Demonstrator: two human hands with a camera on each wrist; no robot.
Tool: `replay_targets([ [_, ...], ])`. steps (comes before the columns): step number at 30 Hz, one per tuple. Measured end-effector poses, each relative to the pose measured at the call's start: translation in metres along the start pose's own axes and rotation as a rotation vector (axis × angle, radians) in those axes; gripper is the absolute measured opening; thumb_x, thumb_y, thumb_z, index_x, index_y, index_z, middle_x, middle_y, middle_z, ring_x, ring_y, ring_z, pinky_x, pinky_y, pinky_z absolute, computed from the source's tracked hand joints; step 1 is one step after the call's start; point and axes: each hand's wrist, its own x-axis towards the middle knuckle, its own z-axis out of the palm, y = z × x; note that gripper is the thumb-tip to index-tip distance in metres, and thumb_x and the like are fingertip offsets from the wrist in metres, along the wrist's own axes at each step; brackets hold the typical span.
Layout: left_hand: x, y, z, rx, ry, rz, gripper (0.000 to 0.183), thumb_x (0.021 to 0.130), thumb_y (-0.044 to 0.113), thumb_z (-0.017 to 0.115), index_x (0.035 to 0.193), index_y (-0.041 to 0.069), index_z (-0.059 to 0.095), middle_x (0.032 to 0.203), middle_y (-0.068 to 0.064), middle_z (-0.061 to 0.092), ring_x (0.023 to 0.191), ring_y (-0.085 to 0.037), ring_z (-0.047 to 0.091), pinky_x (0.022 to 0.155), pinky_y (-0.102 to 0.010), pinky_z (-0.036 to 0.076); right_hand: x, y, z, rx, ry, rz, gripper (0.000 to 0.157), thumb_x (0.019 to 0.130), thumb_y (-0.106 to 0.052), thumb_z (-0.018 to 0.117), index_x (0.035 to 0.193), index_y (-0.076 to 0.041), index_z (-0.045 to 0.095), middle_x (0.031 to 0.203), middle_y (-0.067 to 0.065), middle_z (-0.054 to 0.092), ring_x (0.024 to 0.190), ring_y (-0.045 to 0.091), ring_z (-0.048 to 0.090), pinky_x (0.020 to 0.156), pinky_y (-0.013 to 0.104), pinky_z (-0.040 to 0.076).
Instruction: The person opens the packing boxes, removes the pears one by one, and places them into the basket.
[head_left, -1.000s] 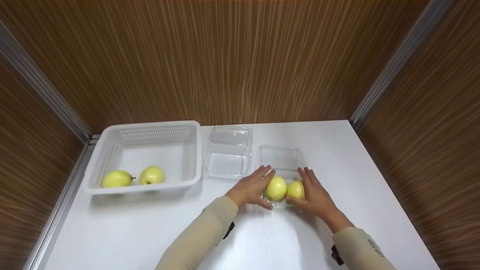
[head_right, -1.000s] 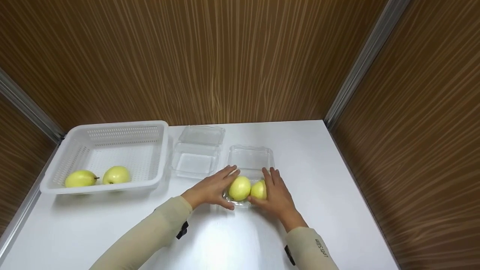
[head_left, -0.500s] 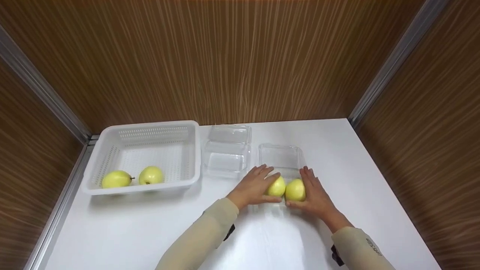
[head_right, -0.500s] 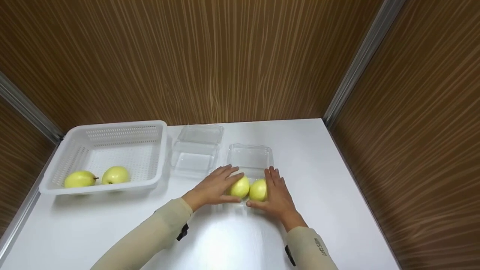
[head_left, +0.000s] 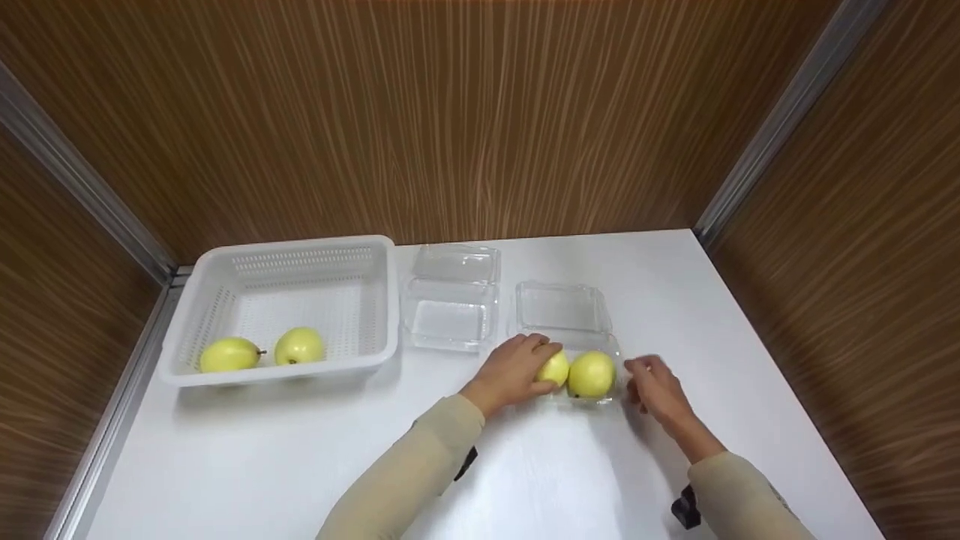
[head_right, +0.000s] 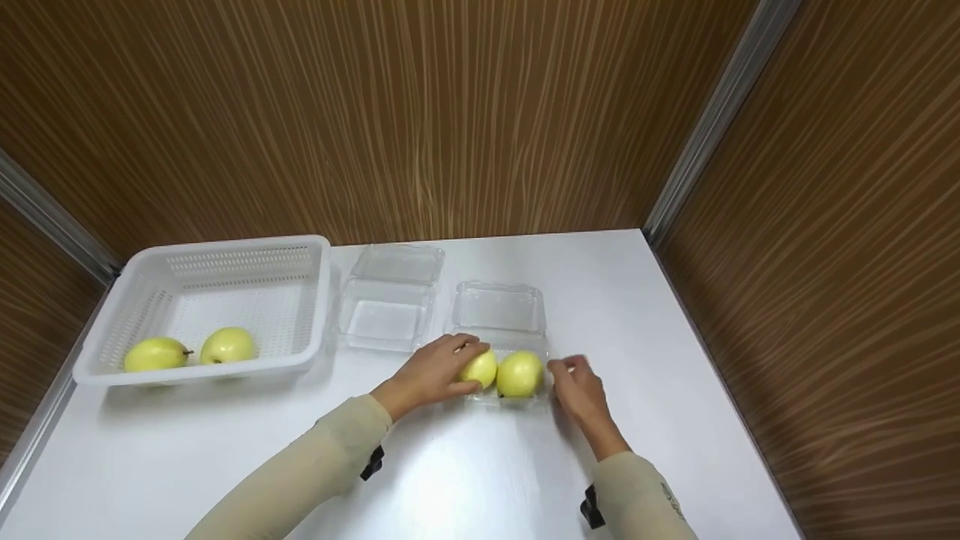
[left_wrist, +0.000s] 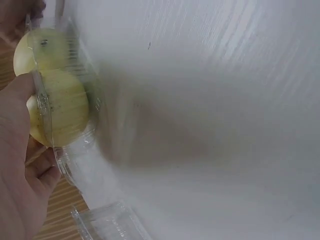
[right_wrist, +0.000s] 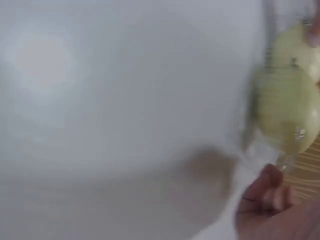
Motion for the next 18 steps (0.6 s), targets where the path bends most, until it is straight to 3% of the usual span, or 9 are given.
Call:
replay_targets([
  [2,0.0015,0.0,0.0002,0.012,-0.002,-0.006,0.063,0.09,0.047,0.068,0.144,0.019,0.052,0.136,-0.004,0.057,0.119,-0.023,0.056,0.104,-0.034,0.046,-0.0013,-0.0013,-0.0022,0.025,-0.116,0.116,0.039,0.098,-0.035,0.046,0.108,0.0,0.059,0.079,0.012,0.065,0.066,0.022,0.062,0.055,0.03,0.049],
  [5,0.0024,-0.0025,-0.0005,0.026,0.009,-0.031,0.063,0.09,0.045,0.068,0.144,0.019,0.05,0.138,-0.005,0.056,0.121,-0.024,0.055,0.104,-0.034,0.045,0.0012,-0.0022,-0.0018,0.11,-0.312,0.193,0.04,0.096,-0.033,0.044,0.091,0.001,0.064,0.073,0.01,0.069,0.059,0.02,0.065,0.052,0.03,0.052],
  [9,0.0016,-0.0047,-0.0009,0.039,0.025,-0.067,0.063,0.09,0.044,0.069,0.145,0.018,0.049,0.14,-0.007,0.054,0.123,-0.025,0.054,0.105,-0.035,0.045,0.0053,-0.0027,0.0002,0.255,-0.471,0.272,0.052,0.099,-0.04,0.036,0.087,0.001,0.065,0.074,0.01,0.071,0.06,0.017,0.068,0.056,0.03,0.057],
  [13,0.0014,-0.0033,-0.0003,0.054,0.028,-0.099,0.063,0.091,0.045,0.067,0.145,0.019,0.049,0.141,-0.007,0.052,0.123,-0.025,0.053,0.104,-0.035,0.046,0.0074,-0.0037,0.0009,0.352,-0.509,0.29,0.059,0.103,-0.047,0.034,0.088,0.001,0.067,0.074,0.007,0.072,0.061,0.013,0.069,0.058,0.027,0.058],
  [18,0.0049,0.0003,0.001,0.079,0.034,-0.108,0.063,0.092,0.047,0.066,0.145,0.02,0.048,0.141,-0.007,0.052,0.124,-0.025,0.053,0.103,-0.034,0.047,0.0051,0.0039,-0.0011,0.413,-0.524,0.207,0.053,0.106,-0.043,0.039,0.088,-0.002,0.067,0.074,0.004,0.071,0.06,0.009,0.063,0.055,0.022,0.053],
])
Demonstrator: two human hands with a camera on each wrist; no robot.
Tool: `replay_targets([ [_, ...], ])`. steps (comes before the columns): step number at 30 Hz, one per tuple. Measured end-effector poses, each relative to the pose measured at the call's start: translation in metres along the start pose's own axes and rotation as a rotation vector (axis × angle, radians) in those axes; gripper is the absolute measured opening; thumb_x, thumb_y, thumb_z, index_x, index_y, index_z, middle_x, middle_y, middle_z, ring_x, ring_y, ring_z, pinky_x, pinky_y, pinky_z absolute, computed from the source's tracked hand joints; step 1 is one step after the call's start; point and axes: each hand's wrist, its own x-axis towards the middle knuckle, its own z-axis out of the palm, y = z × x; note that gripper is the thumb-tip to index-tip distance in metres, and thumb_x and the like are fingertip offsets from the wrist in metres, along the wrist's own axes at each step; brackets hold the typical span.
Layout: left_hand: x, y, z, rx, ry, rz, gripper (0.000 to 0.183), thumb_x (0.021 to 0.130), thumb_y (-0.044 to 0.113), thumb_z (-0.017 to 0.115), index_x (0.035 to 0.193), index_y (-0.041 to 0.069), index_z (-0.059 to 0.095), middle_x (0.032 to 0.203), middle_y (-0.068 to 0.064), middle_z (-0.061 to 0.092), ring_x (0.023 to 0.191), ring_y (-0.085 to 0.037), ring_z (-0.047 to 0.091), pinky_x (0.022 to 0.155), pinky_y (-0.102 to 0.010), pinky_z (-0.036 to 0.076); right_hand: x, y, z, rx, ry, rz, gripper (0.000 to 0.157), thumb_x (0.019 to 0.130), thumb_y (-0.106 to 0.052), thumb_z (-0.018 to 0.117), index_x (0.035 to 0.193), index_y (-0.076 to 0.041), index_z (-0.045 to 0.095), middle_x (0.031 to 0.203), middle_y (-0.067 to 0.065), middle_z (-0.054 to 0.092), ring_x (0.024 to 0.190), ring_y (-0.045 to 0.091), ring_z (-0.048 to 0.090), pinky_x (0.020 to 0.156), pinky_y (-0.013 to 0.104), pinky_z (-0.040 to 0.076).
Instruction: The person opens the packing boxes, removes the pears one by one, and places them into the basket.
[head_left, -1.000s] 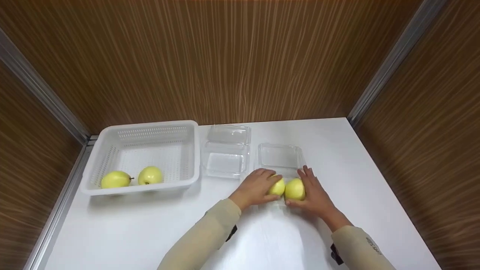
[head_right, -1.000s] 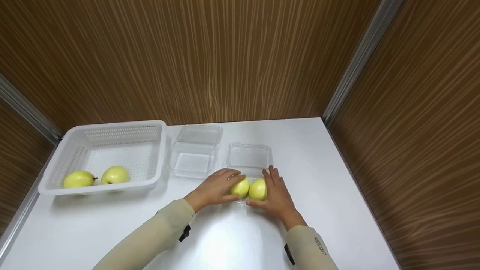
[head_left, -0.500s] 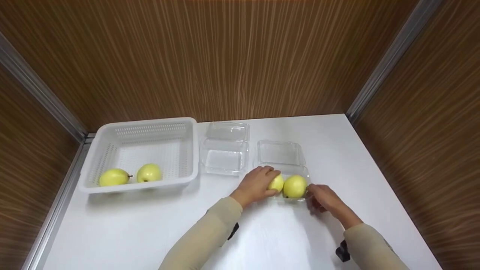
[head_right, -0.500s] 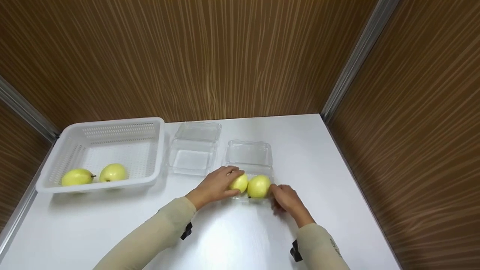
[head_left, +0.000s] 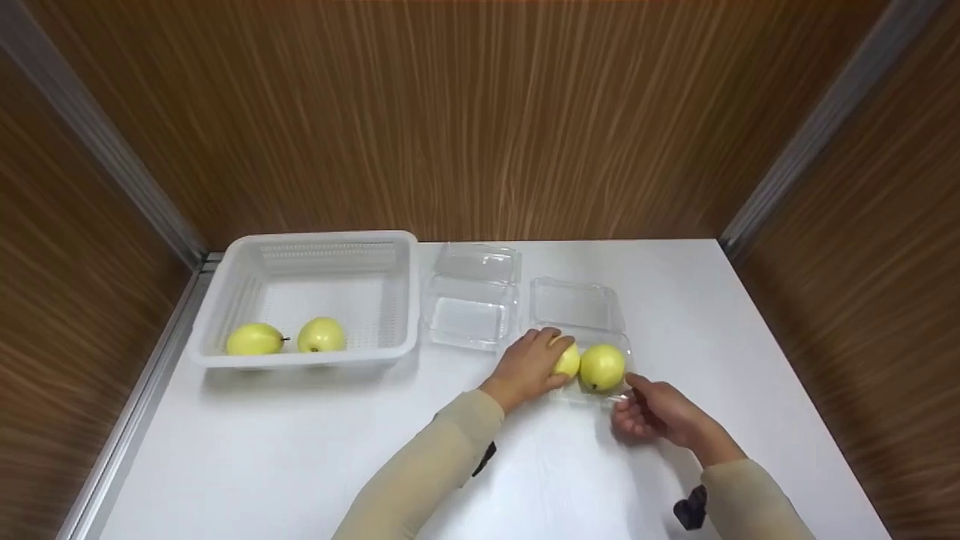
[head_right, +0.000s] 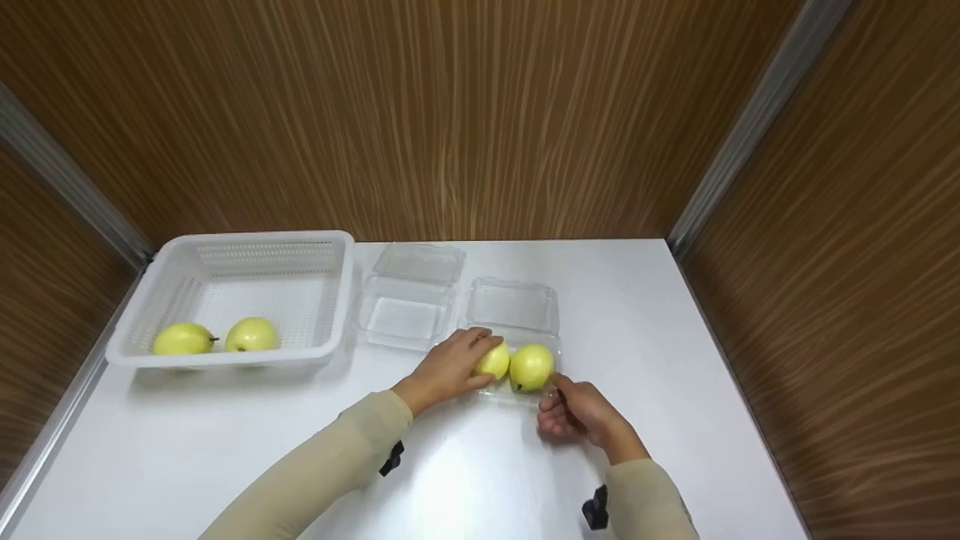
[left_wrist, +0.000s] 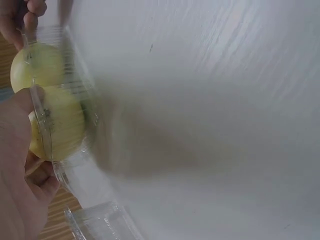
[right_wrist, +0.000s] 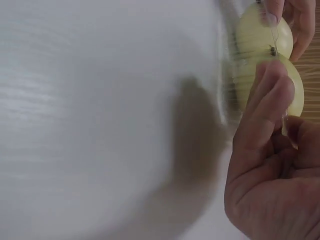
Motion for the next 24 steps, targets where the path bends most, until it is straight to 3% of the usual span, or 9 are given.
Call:
replay_targets([
  [7,0.017,0.021,0.002,0.069,-0.066,-0.043,0.078,0.086,0.058,0.066,0.15,0.02,0.042,0.142,-0.007,0.054,0.128,-0.024,0.051,0.106,-0.035,0.045,-0.011,0.017,-0.005,-0.01,0.037,-0.048,0.041,0.105,-0.03,0.043,0.082,-0.004,0.064,0.069,0.001,0.066,0.058,0.008,0.058,0.053,0.021,0.049],
  [11,0.021,0.026,0.0,0.074,-0.074,-0.078,0.074,0.083,0.054,0.07,0.145,0.02,0.048,0.131,-0.005,0.061,0.117,-0.024,0.056,0.102,-0.037,0.046,-0.01,0.017,-0.001,-0.04,0.072,-0.066,0.043,0.105,-0.031,0.042,0.077,-0.006,0.064,0.065,0.0,0.065,0.055,0.008,0.057,0.051,0.021,0.048],
  [14,0.018,0.021,0.0,-0.065,0.015,-0.115,0.068,0.077,0.043,0.078,0.137,0.017,0.056,0.123,-0.005,0.066,0.106,-0.023,0.06,0.096,-0.036,0.048,-0.005,0.014,0.005,-0.046,0.082,-0.068,0.044,0.105,-0.032,0.043,0.076,-0.006,0.064,0.063,0.0,0.064,0.053,0.008,0.057,0.05,0.021,0.047],
  [19,0.009,0.008,-0.002,-0.457,0.201,-0.214,0.069,0.072,0.034,0.085,0.134,0.016,0.06,0.127,-0.001,0.067,0.107,-0.021,0.061,0.095,-0.032,0.048,0.004,0.008,0.012,-0.039,0.09,-0.058,0.044,0.104,-0.031,0.043,0.076,-0.004,0.063,0.062,0.0,0.063,0.052,0.008,0.057,0.049,0.021,0.047],
  [21,0.007,0.006,-0.007,-0.568,0.227,-0.249,0.071,0.073,0.037,0.085,0.136,0.019,0.058,0.128,0.002,0.066,0.11,-0.019,0.059,0.096,-0.032,0.048,0.006,0.006,0.012,-0.044,0.101,-0.053,0.043,0.104,-0.03,0.043,0.075,-0.004,0.063,0.062,0.0,0.063,0.052,0.008,0.056,0.049,0.021,0.046],
  [24,0.004,0.004,-0.013,-0.637,0.224,-0.263,0.071,0.074,0.04,0.084,0.138,0.022,0.056,0.13,0.004,0.065,0.113,-0.017,0.057,0.097,-0.032,0.047,0.007,0.003,0.011,-0.054,0.112,-0.042,0.043,0.104,-0.029,0.043,0.074,-0.005,0.062,0.062,0.001,0.063,0.052,0.009,0.056,0.048,0.021,0.047],
])
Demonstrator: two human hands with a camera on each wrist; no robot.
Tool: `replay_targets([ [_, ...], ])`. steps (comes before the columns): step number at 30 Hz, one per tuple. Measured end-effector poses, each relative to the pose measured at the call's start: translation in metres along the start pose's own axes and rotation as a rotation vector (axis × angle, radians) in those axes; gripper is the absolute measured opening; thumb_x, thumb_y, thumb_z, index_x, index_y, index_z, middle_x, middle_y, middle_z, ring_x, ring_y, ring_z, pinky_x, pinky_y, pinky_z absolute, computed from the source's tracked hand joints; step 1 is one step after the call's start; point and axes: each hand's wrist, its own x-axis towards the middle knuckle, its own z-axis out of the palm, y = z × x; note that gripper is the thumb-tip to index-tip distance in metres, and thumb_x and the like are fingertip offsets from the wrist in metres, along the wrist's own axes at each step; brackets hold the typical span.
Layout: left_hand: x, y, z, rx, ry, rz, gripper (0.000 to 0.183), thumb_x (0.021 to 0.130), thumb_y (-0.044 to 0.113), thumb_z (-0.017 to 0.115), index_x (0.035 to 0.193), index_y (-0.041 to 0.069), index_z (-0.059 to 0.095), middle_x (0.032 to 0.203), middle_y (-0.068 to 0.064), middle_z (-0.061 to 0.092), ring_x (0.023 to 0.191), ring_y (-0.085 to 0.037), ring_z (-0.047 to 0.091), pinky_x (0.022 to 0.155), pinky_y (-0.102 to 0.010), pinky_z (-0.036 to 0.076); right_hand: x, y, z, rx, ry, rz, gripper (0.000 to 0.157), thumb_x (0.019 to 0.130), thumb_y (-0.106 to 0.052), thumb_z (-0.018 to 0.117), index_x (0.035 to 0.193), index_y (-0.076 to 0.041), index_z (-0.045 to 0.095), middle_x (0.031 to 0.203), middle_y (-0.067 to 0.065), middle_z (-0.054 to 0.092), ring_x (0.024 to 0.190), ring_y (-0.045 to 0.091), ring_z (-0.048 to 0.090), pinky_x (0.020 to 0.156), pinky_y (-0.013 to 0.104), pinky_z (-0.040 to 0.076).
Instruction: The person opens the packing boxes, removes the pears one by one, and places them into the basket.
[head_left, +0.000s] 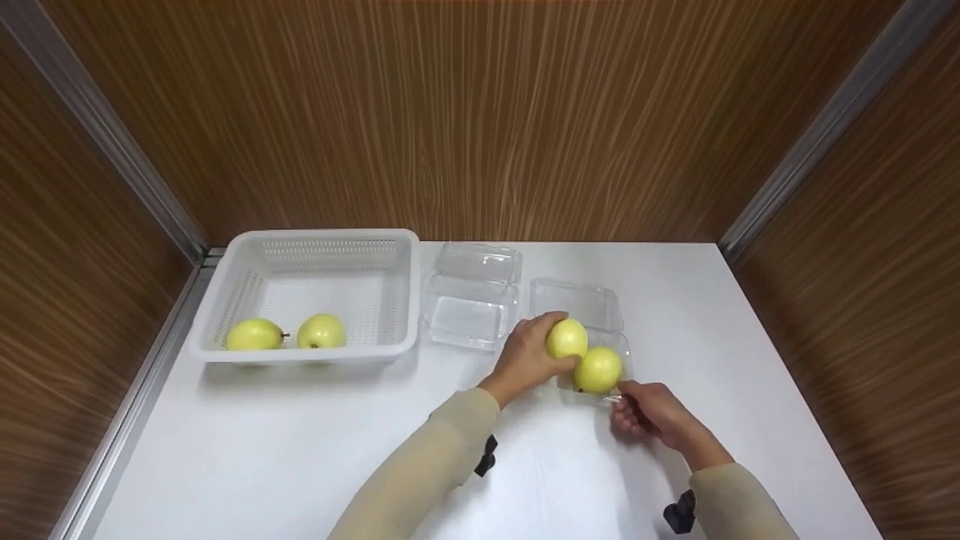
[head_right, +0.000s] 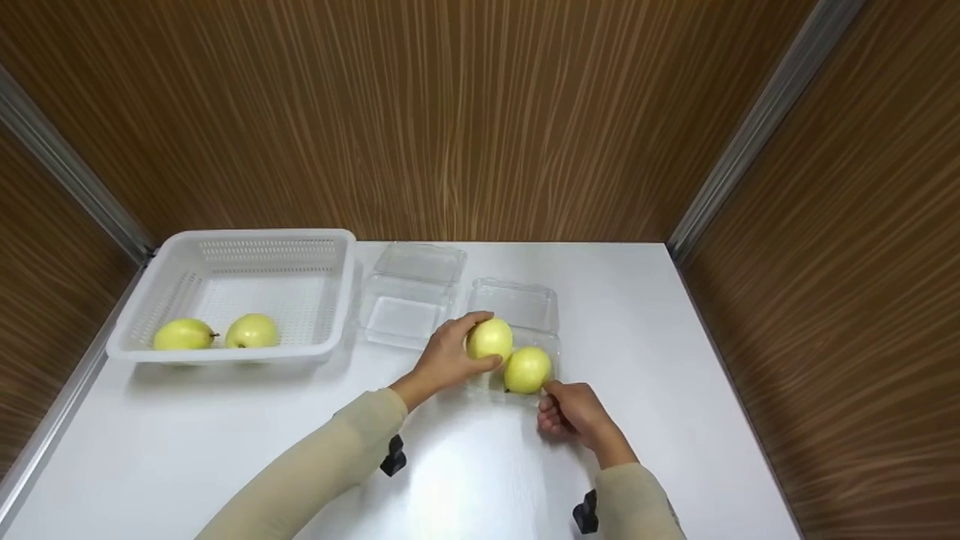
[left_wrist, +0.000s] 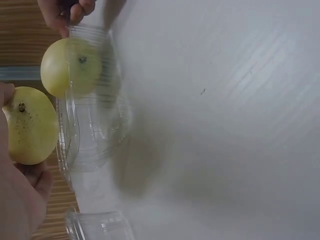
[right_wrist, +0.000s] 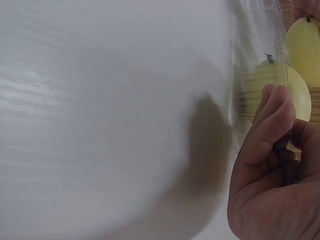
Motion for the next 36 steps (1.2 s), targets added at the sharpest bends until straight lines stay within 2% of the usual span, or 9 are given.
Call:
replay_targets([
  [9,-0.004,-0.001,-0.005,-0.001,-0.064,0.015,0.069,0.076,0.036,0.083,0.138,0.022,0.054,0.133,0.003,0.062,0.119,-0.018,0.057,0.102,-0.035,0.045,0.001,-0.001,-0.001,-0.001,-0.012,0.009,0.044,0.103,-0.032,0.044,0.074,-0.005,0.063,0.064,0.003,0.065,0.053,0.01,0.057,0.048,0.022,0.047],
  [12,-0.004,-0.003,-0.004,0.009,-0.075,0.048,0.07,0.076,0.034,0.083,0.138,0.02,0.053,0.136,0.001,0.06,0.122,-0.019,0.057,0.104,-0.036,0.045,0.001,-0.002,-0.002,-0.026,-0.01,0.025,0.046,0.103,-0.036,0.044,0.073,-0.007,0.062,0.061,0.0,0.063,0.051,0.009,0.056,0.047,0.022,0.045],
  [16,-0.003,-0.005,-0.004,0.02,-0.075,0.094,0.071,0.075,0.031,0.084,0.138,0.018,0.052,0.139,-0.001,0.056,0.123,-0.018,0.057,0.104,-0.034,0.046,0.0,-0.003,-0.002,-0.051,-0.004,0.032,0.047,0.103,-0.038,0.045,0.072,-0.008,0.063,0.059,-0.002,0.061,0.05,0.008,0.055,0.046,0.021,0.044],
  [23,-0.003,-0.005,-0.007,0.02,-0.058,0.088,0.071,0.074,0.032,0.084,0.138,0.021,0.054,0.138,0.002,0.056,0.122,-0.015,0.057,0.104,-0.032,0.045,-0.001,-0.002,-0.004,-0.068,0.019,0.026,0.046,0.102,-0.04,0.047,0.073,-0.008,0.063,0.059,-0.002,0.061,0.05,0.008,0.055,0.046,0.021,0.044],
  [29,-0.005,-0.005,-0.02,0.026,-0.043,0.084,0.07,0.075,0.034,0.083,0.139,0.023,0.053,0.138,0.005,0.055,0.121,-0.014,0.057,0.102,-0.034,0.046,-0.002,0.001,-0.005,-0.068,0.043,0.026,0.046,0.102,-0.04,0.046,0.073,-0.008,0.063,0.058,-0.002,0.059,0.049,0.008,0.052,0.046,0.02,0.041],
  [36,-0.01,-0.009,-0.05,0.019,0.031,0.115,0.069,0.075,0.032,0.084,0.136,0.021,0.055,0.134,0.002,0.057,0.12,-0.016,0.058,0.1,-0.036,0.048,0.001,-0.001,-0.001,-0.08,0.058,0.039,0.046,0.102,-0.038,0.045,0.073,-0.007,0.062,0.059,-0.001,0.058,0.05,0.008,0.05,0.046,0.02,0.04],
])
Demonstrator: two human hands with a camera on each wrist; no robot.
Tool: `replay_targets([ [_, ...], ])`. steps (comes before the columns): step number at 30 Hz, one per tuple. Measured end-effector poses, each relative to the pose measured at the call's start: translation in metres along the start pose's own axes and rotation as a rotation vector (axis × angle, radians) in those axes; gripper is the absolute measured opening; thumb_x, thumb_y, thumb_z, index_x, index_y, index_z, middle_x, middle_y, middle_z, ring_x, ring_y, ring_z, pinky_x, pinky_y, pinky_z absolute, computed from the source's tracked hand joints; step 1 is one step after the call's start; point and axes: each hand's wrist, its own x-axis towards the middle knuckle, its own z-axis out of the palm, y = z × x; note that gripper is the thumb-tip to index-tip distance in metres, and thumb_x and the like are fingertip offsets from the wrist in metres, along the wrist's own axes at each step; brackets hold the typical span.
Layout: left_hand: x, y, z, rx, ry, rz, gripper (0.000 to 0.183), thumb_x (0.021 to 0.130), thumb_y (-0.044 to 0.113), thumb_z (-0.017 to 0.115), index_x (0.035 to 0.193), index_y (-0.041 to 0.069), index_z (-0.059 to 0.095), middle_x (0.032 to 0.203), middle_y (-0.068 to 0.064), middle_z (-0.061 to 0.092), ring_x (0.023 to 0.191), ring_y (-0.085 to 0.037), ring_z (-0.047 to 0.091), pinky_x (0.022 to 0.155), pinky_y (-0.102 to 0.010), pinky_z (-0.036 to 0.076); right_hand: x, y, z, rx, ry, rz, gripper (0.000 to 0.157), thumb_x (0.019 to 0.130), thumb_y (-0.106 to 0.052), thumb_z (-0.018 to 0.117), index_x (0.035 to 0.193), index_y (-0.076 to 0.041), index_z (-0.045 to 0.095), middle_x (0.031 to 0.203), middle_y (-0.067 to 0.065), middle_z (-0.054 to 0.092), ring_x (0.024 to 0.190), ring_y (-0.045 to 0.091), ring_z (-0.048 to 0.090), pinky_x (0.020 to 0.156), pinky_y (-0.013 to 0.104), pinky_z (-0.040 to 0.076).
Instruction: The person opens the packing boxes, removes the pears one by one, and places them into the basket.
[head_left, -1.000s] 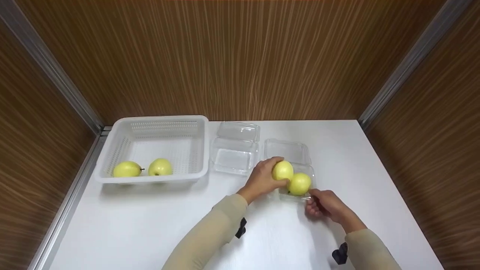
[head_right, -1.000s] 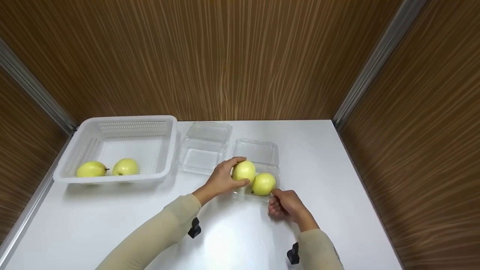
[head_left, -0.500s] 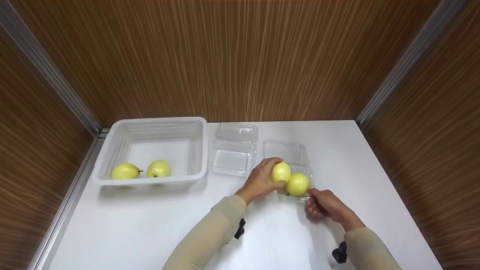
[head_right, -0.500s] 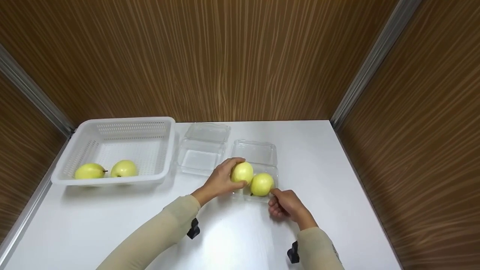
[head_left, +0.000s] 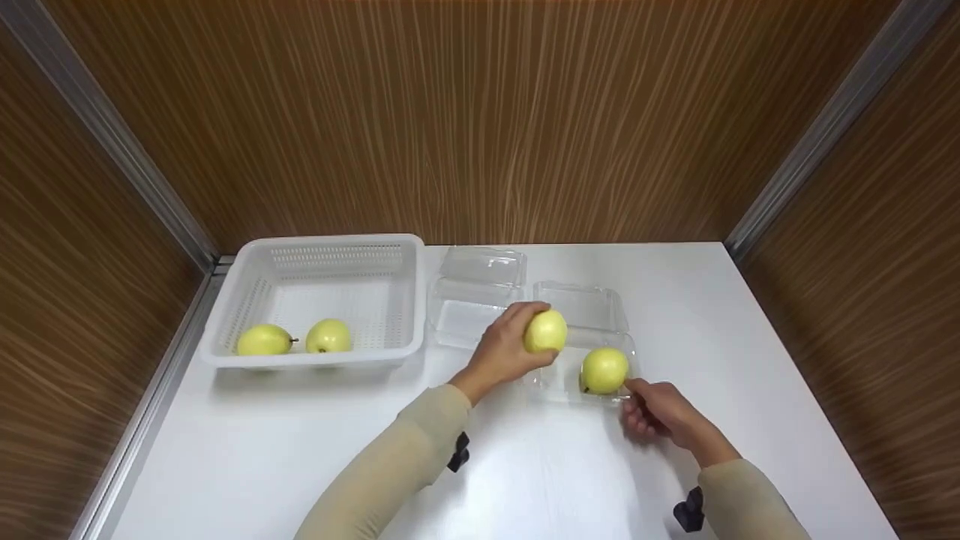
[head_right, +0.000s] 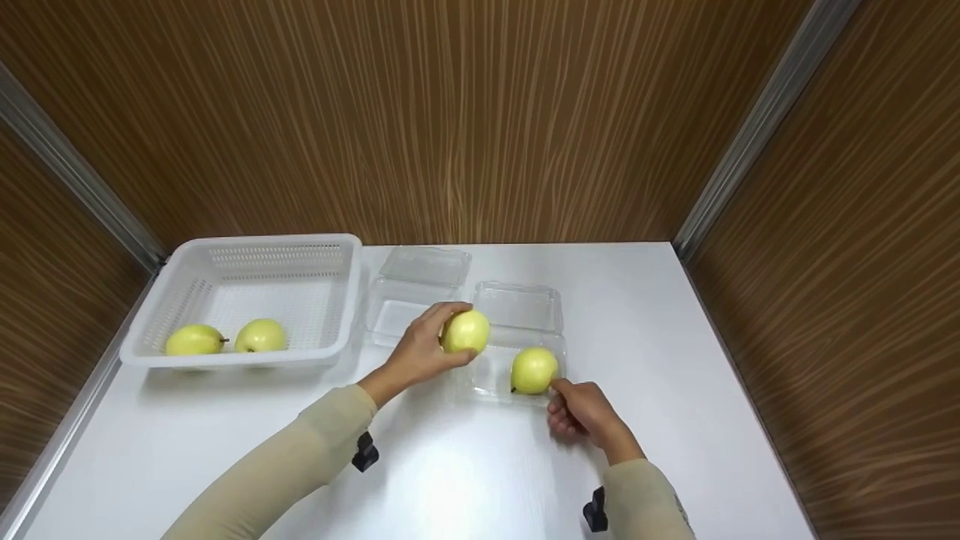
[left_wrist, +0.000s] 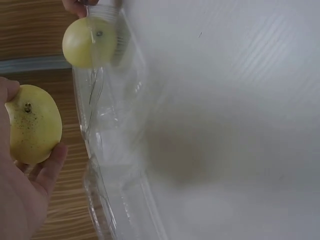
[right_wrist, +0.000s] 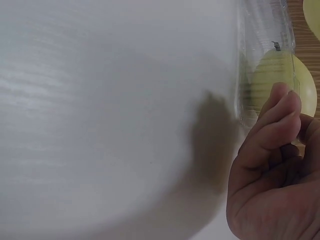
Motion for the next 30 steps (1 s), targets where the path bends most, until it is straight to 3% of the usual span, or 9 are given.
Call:
replay_targets([
  [12,-0.003,-0.018,-0.054,-0.042,0.104,-0.11,0.07,0.076,0.033,0.084,0.139,0.023,0.053,0.139,0.0,0.054,0.122,-0.022,0.056,0.1,-0.045,0.047,0.002,0.002,-0.002,0.002,-0.019,-0.022,0.047,0.104,-0.038,0.044,0.074,-0.007,0.063,0.059,-0.002,0.058,0.049,0.008,0.05,0.046,0.02,0.04],
  [17,-0.005,-0.027,-0.077,-0.019,0.148,-0.113,0.07,0.076,0.031,0.084,0.138,0.022,0.053,0.137,-0.001,0.055,0.121,-0.022,0.056,0.1,-0.044,0.047,0.001,0.001,-0.001,0.008,-0.001,-0.006,0.047,0.103,-0.037,0.045,0.072,-0.007,0.063,0.058,-0.002,0.058,0.049,0.008,0.049,0.045,0.02,0.039],
  [30,-0.031,-0.053,-0.141,0.028,0.255,-0.138,0.068,0.077,0.027,0.084,0.137,0.019,0.054,0.136,-0.003,0.055,0.121,-0.024,0.056,0.099,-0.047,0.048,0.008,-0.002,0.005,-0.011,-0.009,-0.005,0.046,0.102,-0.039,0.047,0.073,-0.007,0.062,0.059,-0.002,0.058,0.049,0.008,0.05,0.045,0.021,0.041],
])
